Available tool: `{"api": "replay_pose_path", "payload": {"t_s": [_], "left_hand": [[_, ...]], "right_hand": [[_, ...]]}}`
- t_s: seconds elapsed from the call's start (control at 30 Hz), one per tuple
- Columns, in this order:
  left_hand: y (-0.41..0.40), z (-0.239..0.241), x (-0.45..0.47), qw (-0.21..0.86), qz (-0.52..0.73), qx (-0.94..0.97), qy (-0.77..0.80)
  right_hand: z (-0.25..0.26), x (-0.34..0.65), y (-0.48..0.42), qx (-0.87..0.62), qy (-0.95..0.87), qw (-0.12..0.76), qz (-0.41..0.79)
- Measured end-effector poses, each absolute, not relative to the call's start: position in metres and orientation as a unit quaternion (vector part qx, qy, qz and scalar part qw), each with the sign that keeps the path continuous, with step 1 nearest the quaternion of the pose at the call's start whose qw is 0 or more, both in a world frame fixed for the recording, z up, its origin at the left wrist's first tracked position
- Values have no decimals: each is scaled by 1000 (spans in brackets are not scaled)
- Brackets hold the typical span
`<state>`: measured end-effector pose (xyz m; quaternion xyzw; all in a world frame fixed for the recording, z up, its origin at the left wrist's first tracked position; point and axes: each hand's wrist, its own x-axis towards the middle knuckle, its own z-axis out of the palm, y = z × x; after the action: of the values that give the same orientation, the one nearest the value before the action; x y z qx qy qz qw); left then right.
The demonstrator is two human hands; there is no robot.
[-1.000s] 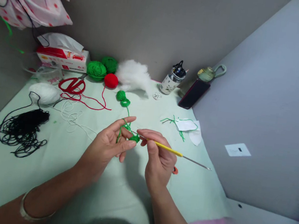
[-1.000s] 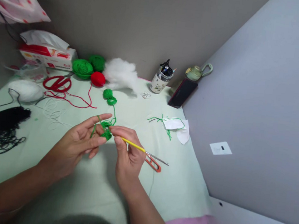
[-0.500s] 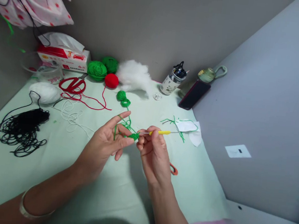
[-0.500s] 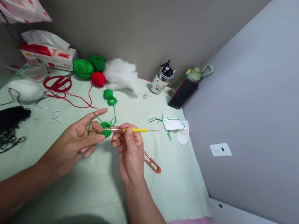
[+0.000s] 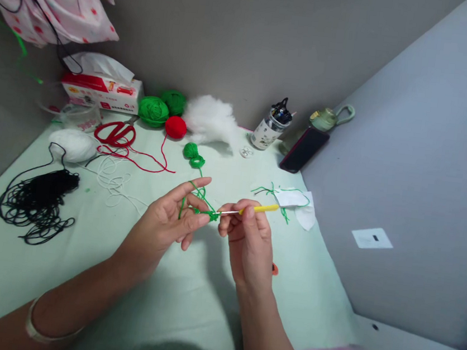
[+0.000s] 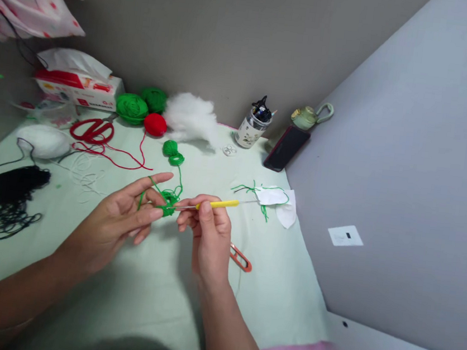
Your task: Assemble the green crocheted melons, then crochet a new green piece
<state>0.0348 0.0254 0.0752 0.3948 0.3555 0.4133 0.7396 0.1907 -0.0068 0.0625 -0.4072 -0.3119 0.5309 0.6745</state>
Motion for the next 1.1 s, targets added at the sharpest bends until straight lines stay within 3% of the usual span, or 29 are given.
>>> {"api": "replay_pose_path", "payload": {"t_s": [0.23, 0.43, 0.57, 0.67, 0.77, 0.93, 1.1], "left_hand": [[24, 76, 35, 690, 430, 434, 389], [19, 79, 38, 643, 462, 450, 413], [16, 80, 40, 657, 471, 423, 409], [17, 79, 40, 750, 425, 354, 363], [22, 80, 38, 820, 365, 277, 342], [26, 85, 36, 808, 392, 281, 340], [25, 79, 38, 780, 405, 328, 347]], "right_hand": [[62, 189, -18, -454, -461, 670, 363], [60, 188, -27, -450, -652, 597, 123], [53, 191, -31, -461, -699, 544, 57], [50, 192, -32, -489, -705, 510, 58], [53, 192, -30, -474, -679, 554, 81], [62, 191, -20, -461, -504, 674, 279], [60, 190, -16, -447, -459, 678, 360]]}}
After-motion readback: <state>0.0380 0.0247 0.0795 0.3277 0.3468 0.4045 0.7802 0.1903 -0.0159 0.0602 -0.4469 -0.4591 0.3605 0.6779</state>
